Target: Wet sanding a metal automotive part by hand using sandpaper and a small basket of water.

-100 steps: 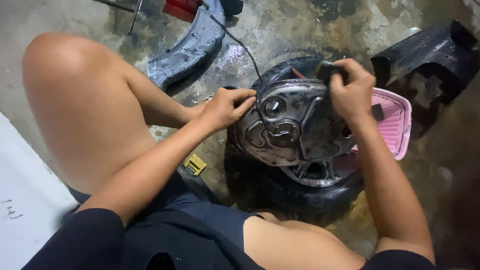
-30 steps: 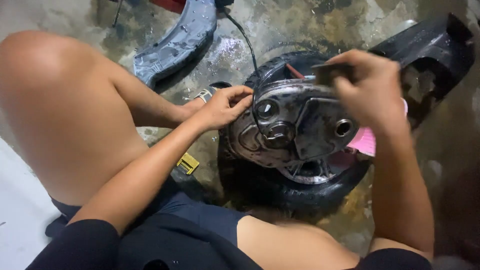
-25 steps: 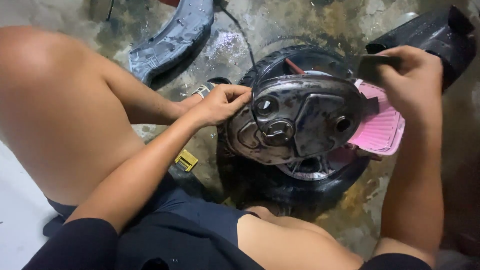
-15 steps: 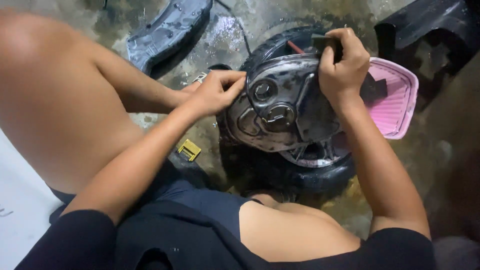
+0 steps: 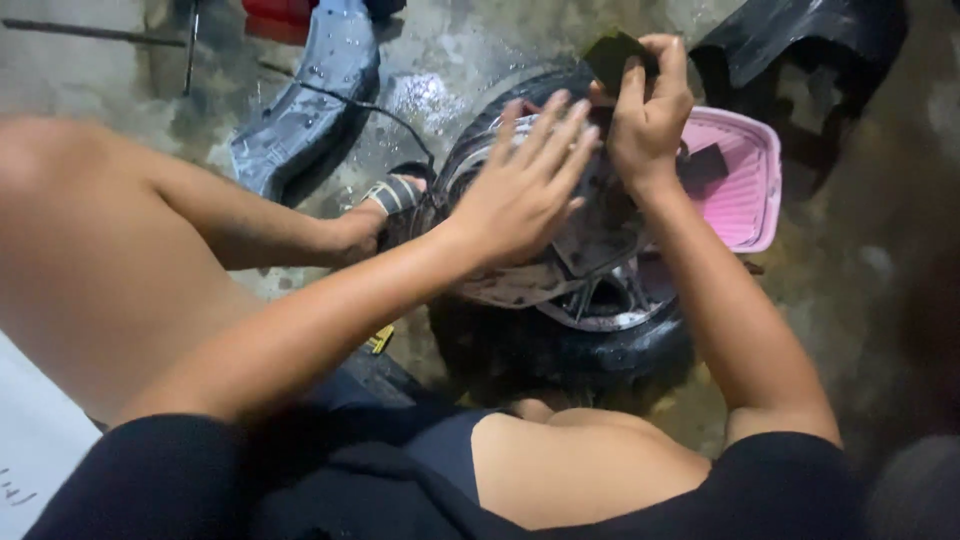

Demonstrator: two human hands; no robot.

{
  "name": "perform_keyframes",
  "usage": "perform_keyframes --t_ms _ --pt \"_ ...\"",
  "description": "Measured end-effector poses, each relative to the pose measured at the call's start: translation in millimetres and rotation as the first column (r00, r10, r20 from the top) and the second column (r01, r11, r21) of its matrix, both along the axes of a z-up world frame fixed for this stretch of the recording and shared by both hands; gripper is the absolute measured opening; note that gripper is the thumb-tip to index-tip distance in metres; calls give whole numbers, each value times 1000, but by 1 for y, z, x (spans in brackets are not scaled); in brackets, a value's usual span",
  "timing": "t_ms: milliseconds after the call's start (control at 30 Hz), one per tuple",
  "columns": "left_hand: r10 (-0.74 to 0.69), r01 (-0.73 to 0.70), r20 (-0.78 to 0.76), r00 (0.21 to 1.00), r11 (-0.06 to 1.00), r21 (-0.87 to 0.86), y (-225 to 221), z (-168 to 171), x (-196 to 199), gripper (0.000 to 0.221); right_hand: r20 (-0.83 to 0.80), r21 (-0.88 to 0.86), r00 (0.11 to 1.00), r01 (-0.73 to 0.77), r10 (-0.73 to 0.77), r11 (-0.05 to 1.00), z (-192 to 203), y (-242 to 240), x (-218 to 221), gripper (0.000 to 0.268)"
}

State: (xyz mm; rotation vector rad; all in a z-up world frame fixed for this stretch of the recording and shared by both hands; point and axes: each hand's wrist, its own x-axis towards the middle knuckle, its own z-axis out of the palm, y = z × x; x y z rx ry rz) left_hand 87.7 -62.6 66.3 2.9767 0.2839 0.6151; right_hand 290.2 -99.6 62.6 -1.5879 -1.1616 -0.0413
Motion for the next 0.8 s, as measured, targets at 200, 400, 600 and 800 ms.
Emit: perform_keyframes --t_ms 200,400,600,800 --pt "-29 31 -21 999 996 80 14 -44 52 79 156 63 978 133 -142 989 6 -10 -4 13" --pt "-173 175 -87 981 984 16 15 -34 -9 82 -85 104 995 -51 60 993 5 -6 -11 8" --pt "-89 98 -252 964 995 21 0 -41 -74 97 -121 25 993 -9 12 1000 3 -2 -12 6" --pt "-17 26 90 996 994 -103 39 31 0 54 -47 88 994 -94 98 992 12 -3 -17 9"
